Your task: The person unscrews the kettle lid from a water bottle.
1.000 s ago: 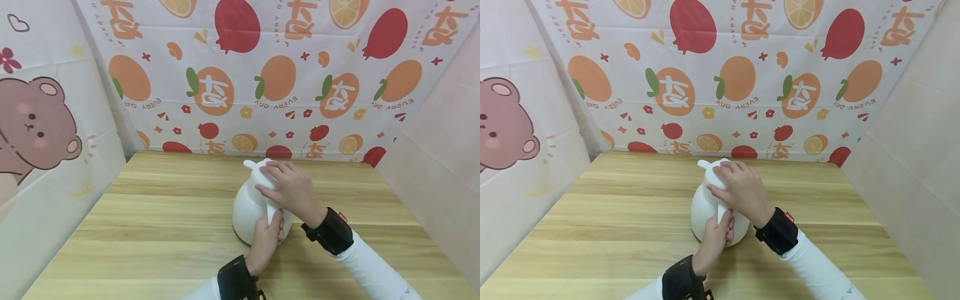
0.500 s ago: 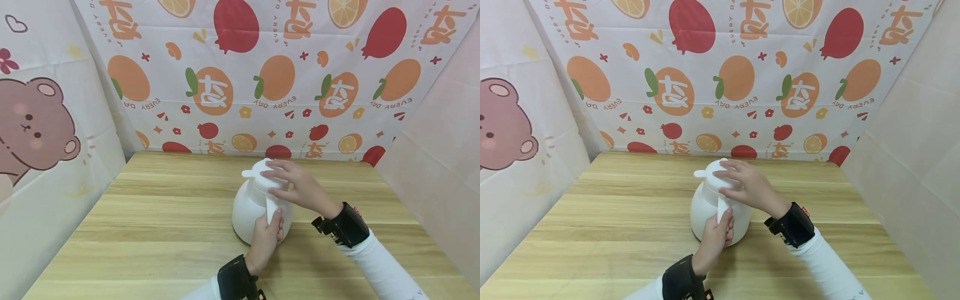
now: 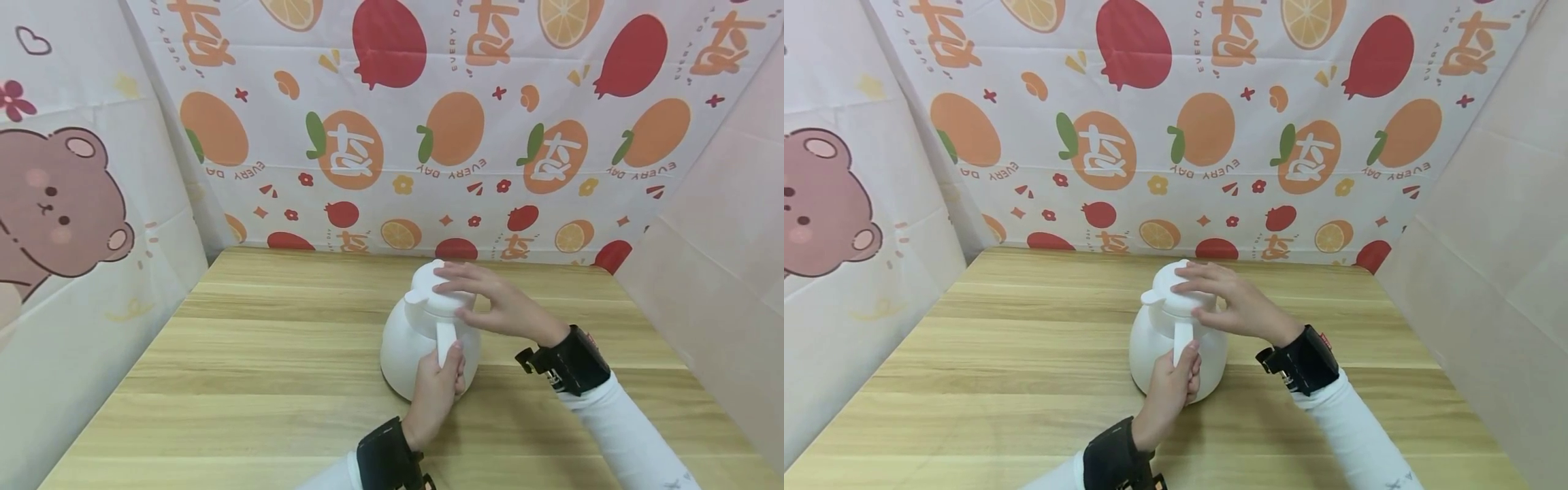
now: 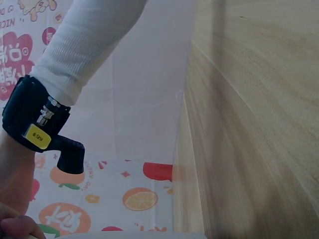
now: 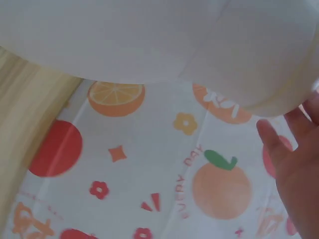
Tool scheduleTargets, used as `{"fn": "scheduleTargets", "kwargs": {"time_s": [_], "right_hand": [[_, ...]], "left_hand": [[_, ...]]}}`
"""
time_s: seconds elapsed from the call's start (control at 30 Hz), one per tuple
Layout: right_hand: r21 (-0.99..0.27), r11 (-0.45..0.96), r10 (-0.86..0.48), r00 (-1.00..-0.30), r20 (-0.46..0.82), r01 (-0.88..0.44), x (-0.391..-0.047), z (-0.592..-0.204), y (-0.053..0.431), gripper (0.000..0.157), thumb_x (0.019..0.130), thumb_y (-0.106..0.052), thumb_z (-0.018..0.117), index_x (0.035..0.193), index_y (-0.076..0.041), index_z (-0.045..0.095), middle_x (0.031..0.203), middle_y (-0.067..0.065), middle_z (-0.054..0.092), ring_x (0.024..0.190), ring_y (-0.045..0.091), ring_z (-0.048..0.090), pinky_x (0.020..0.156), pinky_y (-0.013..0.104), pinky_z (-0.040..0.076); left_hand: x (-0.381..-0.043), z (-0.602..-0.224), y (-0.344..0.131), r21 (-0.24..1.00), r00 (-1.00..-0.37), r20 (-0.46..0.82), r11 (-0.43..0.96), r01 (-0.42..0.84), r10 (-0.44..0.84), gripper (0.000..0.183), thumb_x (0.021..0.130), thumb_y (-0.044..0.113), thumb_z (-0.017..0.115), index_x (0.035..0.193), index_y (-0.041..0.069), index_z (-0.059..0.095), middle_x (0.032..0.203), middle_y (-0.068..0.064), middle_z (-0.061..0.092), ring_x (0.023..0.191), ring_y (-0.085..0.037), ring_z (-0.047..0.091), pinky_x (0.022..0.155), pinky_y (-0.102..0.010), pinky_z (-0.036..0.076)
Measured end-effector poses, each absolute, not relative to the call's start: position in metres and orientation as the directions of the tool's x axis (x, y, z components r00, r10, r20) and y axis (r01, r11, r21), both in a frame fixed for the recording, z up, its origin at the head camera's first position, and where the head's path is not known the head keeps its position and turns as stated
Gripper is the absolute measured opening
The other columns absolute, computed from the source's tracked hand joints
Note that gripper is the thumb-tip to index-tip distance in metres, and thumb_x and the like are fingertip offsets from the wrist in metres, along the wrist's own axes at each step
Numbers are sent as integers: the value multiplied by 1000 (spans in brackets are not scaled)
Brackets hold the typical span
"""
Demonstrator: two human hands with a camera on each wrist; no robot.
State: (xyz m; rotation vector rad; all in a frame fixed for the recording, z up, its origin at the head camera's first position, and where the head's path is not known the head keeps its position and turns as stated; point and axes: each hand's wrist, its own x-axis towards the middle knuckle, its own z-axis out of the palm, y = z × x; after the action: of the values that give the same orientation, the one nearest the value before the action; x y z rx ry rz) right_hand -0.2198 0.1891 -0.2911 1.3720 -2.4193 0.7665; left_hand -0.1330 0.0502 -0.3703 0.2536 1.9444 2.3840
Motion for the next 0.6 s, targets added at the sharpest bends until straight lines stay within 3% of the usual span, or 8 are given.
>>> {"fn": "scheduleTargets", "kwargs": {"time_s": [0.23,0.33,0.47,0.6], "right_hand": [[-11,579,-661,-478,578,-815,-205,-287,160,44,76,-31,75,115,-11,67,123,15,68,112,27,63,87,44,57],[81,610,-665,-453,593,-788,-199,-285,145,43,76,-32,75,114,-13,68,115,11,72,104,23,67,80,38,60],[111,626,-666,-454,592,-772,-195,-284,132,33,76,-24,76,108,-15,71,107,8,75,101,22,68,83,38,59],[83,628,-655,-469,592,-774,-193,-284,131,27,76,-16,77,102,-15,72,105,7,76,102,23,68,84,40,59]], "left_hand": [[-134,-372,52,975,-987,82,-216,51,137,49,101,23,42,80,-21,43,54,2,38,43,-1,33,43,-14,28],[-134,-371,52,973,-987,77,-227,43,144,46,101,23,41,76,-16,42,53,3,37,43,-1,32,43,-15,28],[-134,-369,52,969,-986,64,-246,24,156,37,100,21,41,72,-4,42,53,4,36,44,-2,32,44,-16,28],[-133,-368,51,969,-986,64,-246,24,157,38,100,20,41,74,-8,42,55,3,36,45,-3,32,45,-16,28]]}}
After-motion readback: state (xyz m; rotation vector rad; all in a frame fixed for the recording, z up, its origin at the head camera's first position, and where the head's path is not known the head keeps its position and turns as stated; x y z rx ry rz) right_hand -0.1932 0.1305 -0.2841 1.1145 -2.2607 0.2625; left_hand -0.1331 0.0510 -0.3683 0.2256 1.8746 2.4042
